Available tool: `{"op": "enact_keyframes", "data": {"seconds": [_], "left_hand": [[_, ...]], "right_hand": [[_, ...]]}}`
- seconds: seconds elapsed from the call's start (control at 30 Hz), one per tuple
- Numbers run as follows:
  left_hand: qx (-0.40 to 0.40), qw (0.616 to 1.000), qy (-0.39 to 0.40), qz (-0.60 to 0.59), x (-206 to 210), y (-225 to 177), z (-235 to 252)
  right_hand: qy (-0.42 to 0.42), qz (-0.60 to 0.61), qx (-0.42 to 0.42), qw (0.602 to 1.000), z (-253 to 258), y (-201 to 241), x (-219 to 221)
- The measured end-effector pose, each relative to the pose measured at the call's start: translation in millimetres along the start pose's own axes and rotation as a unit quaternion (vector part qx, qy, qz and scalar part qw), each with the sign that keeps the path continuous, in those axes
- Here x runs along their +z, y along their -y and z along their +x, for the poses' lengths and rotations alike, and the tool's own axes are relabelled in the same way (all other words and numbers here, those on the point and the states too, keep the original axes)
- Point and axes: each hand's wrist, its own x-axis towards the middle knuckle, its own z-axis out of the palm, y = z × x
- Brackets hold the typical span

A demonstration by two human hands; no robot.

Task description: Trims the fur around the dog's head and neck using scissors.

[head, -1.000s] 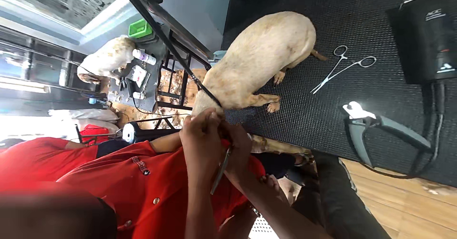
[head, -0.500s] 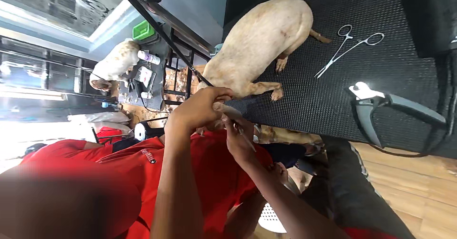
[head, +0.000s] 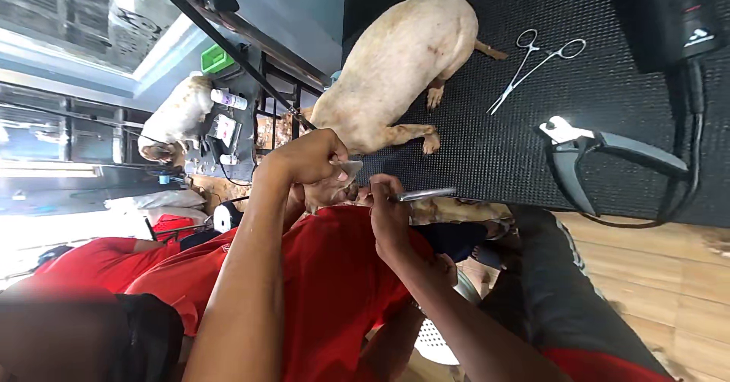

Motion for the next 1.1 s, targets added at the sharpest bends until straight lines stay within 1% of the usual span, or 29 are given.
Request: {"op": "enact_keyframes", "data": {"seconds": [0.03, 0.1, 0.17, 0.23, 0.3, 0.37, 0.43, 0.47, 0.57, 0.67, 0.77, 0.83, 0.87, 0.9, 0.93, 0.97, 1.0, 1.03, 1.07, 1.1], "left_hand": [[0.003, 1.0, 0.002, -0.005, 0.0, 1.0, -0.8], [0.007, 1.0, 0.005, -0.015, -0.4, 1.4, -1.9], [0.013, 0.999, 0.006, -0.029, -0.1, 2.3, -3.0], [0.02, 0.999, 0.001, -0.04, 0.3, 5.4, -3.0], [0.02, 0.999, -0.004, -0.05, 2.4, 7.7, -4.1], [0.018, 0.998, -0.007, -0.06, 4.0, 8.0, -5.6], [0.013, 0.997, -0.01, -0.075, 5.6, 7.4, -7.9], [0.01, 0.997, -0.012, -0.082, 6.2, 7.3, -8.9], [0.008, 0.994, -0.019, -0.105, 8.0, 8.3, -10.1], [0.012, 0.991, -0.03, -0.126, 10.4, 9.6, -11.2], [0.01, 0.99, -0.046, -0.134, 13.4, 10.1, -13.9], [0.024, 0.986, -0.065, -0.154, 16.6, 12.2, -15.7], [0.04, 0.98, -0.091, -0.173, 19.1, 14.6, -17.4], [0.062, 0.969, -0.135, -0.197, 21.8, 18.1, -20.8], [0.092, 0.949, -0.2, -0.227, 25.6, 23.1, -25.0], [0.117, 0.912, -0.288, -0.268, 30.9, 29.0, -28.3], [0.127, 0.856, -0.387, -0.317, 36.7, 35.3, -30.0], [0.119, 0.788, -0.478, -0.369, 42.8, 40.9, -30.5], [0.089, 0.721, -0.543, -0.421, 47.5, 44.8, -30.7], [0.052, 0.668, -0.582, -0.46, 50.2, 50.3, -28.8]], "right_hand": [[0.011, -0.001, 0.064, 0.998, -8.2, 6.3, -1.0], [0.061, 0.022, 0.185, 0.981, -27.9, 18.9, -1.7], [0.095, 0.04, 0.251, 0.962, -49.3, 29.2, 2.6], [0.112, 0.073, 0.285, 0.949, -65.3, 31.3, 8.2], [0.139, 0.117, 0.281, 0.942, -78.5, 28.4, 12.7], [0.156, 0.208, 0.283, 0.923, -87.1, 29.6, 17.2], [0.158, 0.284, 0.285, 0.902, -92.2, 31.2, 22.2], [0.156, 0.297, 0.28, 0.899, -94.0, 30.4, 24.7], [0.168, 0.275, 0.26, 0.91, -94.0, 26.5, 28.3], [0.182, 0.219, 0.251, 0.925, -89.4, 21.4, 26.2], [0.196, 0.168, 0.219, 0.941, -82.8, 11.9, 17.6], [0.213, 0.134, 0.193, 0.948, -76.7, 5.8, 7.2], [0.222, 0.11, 0.179, 0.952, -73.0, 3.2, -0.1], [0.228, 0.086, 0.169, 0.955, -68.7, 1.8, -8.9], [0.227, 0.062, 0.159, 0.959, -64.0, 2.2, -18.7], [0.221, 0.037, 0.143, 0.964, -58.9, 3.9, -30.1], [0.213, 0.015, 0.121, 0.969, -53.6, 6.1, -43.4], [0.207, 0.0, 0.094, 0.974, -48.4, 7.4, -58.6], [0.208, -0.016, 0.068, 0.976, -41.9, 9.7, -75.5], [0.211, -0.03, 0.048, 0.976, -34.7, 13.9, -92.9]]}}
